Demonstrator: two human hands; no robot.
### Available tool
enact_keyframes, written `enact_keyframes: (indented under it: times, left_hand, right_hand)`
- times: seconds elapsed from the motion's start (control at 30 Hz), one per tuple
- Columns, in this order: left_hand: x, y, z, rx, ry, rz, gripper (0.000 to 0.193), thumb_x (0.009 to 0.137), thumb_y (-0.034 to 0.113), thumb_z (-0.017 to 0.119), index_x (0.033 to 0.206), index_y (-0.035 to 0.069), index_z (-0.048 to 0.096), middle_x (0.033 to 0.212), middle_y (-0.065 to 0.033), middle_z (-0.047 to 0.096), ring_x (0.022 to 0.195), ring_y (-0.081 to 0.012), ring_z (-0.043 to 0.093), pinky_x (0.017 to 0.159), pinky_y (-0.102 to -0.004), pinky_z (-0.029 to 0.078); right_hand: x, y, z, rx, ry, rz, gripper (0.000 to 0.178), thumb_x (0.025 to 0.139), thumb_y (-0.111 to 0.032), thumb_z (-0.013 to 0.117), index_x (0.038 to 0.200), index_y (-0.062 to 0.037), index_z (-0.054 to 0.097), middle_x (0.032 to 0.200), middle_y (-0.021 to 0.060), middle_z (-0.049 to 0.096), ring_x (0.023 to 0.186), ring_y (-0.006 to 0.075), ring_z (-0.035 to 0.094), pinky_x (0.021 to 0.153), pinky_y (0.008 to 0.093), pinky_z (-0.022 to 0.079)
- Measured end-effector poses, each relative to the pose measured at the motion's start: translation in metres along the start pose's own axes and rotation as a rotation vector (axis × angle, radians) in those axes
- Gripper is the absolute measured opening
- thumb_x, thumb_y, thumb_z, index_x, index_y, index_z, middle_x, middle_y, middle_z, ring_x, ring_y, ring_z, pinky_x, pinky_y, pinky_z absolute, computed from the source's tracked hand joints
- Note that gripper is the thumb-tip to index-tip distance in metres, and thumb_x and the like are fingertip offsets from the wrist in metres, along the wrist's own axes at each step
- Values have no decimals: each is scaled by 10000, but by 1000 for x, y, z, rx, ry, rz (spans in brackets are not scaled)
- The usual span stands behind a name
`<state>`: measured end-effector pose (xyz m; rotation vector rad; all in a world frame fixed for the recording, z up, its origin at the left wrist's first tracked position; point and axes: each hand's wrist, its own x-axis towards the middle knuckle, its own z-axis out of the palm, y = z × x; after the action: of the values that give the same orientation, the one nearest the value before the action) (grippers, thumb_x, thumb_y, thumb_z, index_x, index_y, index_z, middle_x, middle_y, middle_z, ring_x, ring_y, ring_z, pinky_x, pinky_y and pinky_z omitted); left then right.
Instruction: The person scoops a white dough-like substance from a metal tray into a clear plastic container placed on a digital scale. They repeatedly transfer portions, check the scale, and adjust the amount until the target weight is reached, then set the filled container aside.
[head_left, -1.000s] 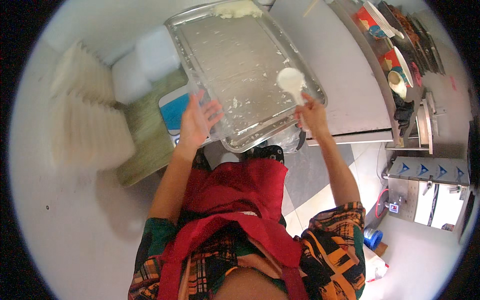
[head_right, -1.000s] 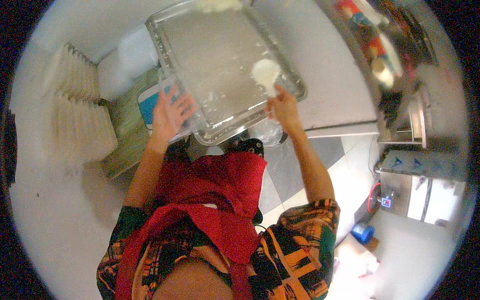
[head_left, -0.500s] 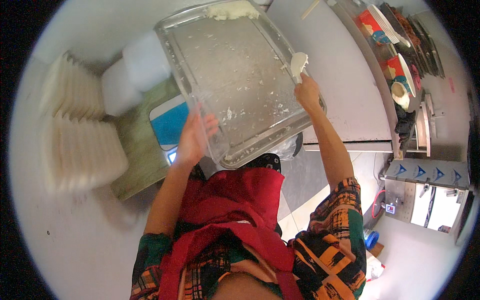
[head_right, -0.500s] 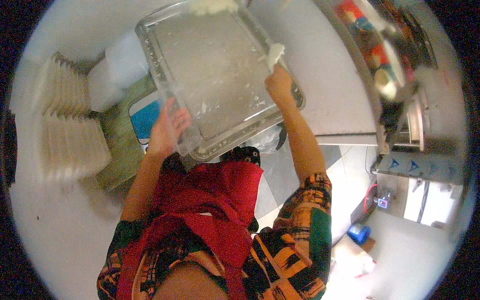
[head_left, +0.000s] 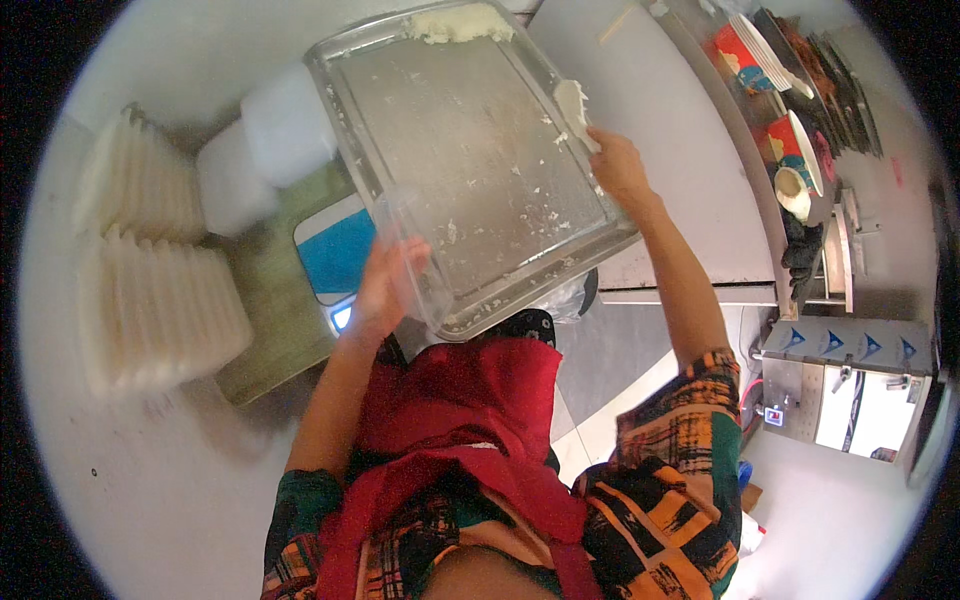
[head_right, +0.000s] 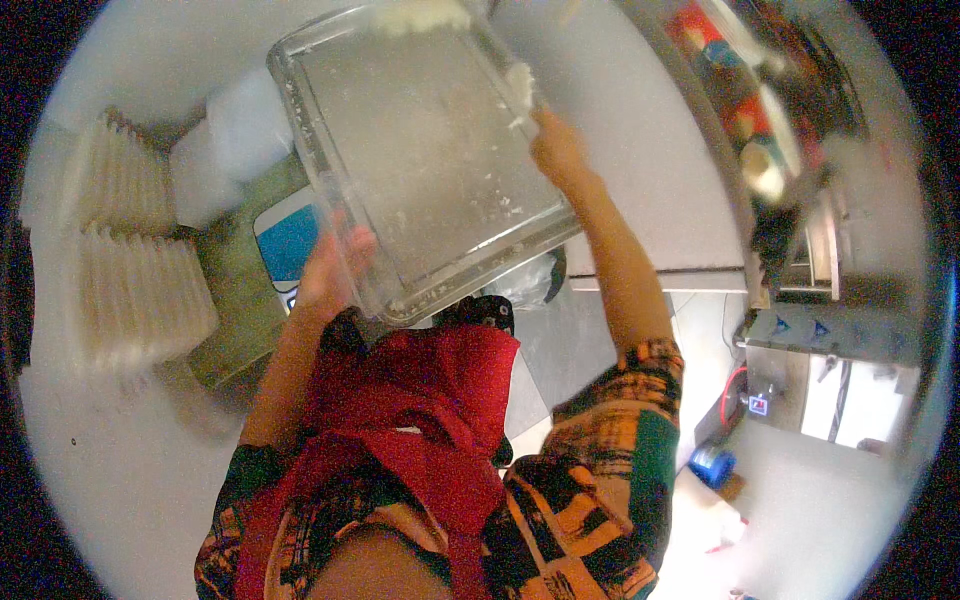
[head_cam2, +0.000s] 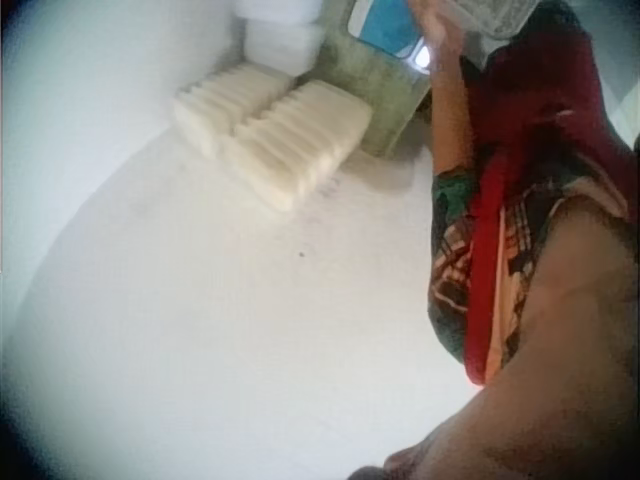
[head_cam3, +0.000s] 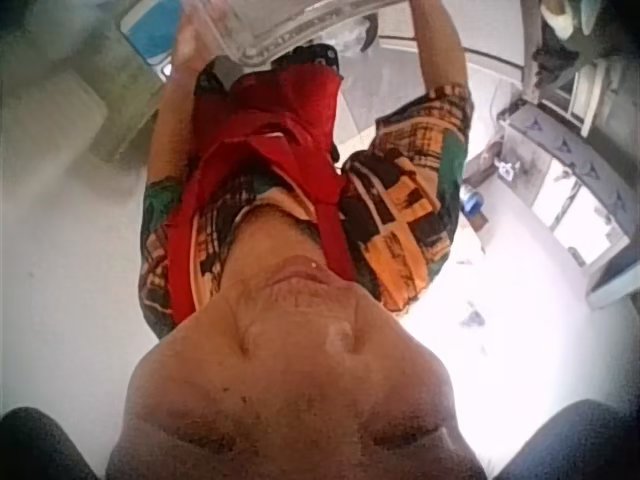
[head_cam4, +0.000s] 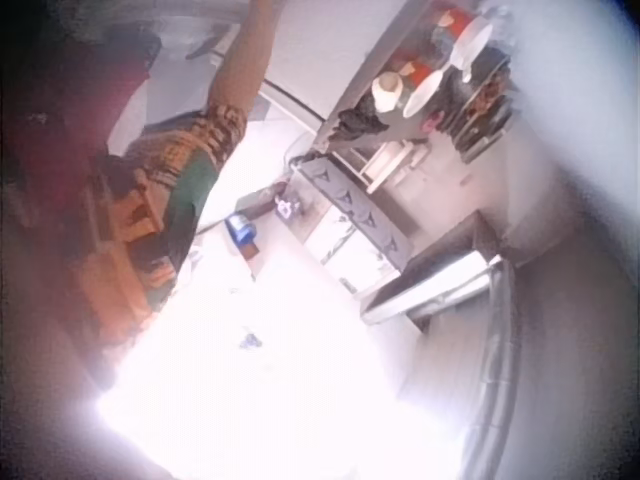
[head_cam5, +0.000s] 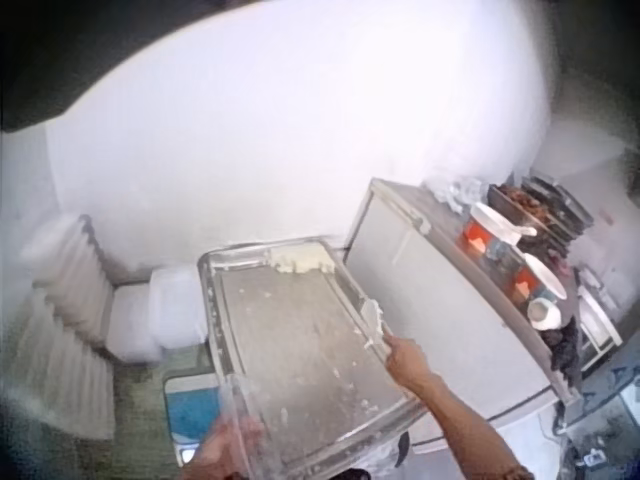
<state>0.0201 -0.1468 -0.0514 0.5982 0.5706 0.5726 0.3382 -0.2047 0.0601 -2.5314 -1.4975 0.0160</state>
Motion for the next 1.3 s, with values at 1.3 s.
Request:
enact_keyframes:
  times: [1.3]
  left_hand:
    - [-2,2,-1,41,-83,25,644,830,350,485,1330,129,144,1167,-114,457,1095,-245,428,963,-371,292]
  right_hand:
    - [-10,26,-10,-81,-308,-208,440,753,-19,472,1141,-223,513,920,123,599,802,298,567,691,361,441]
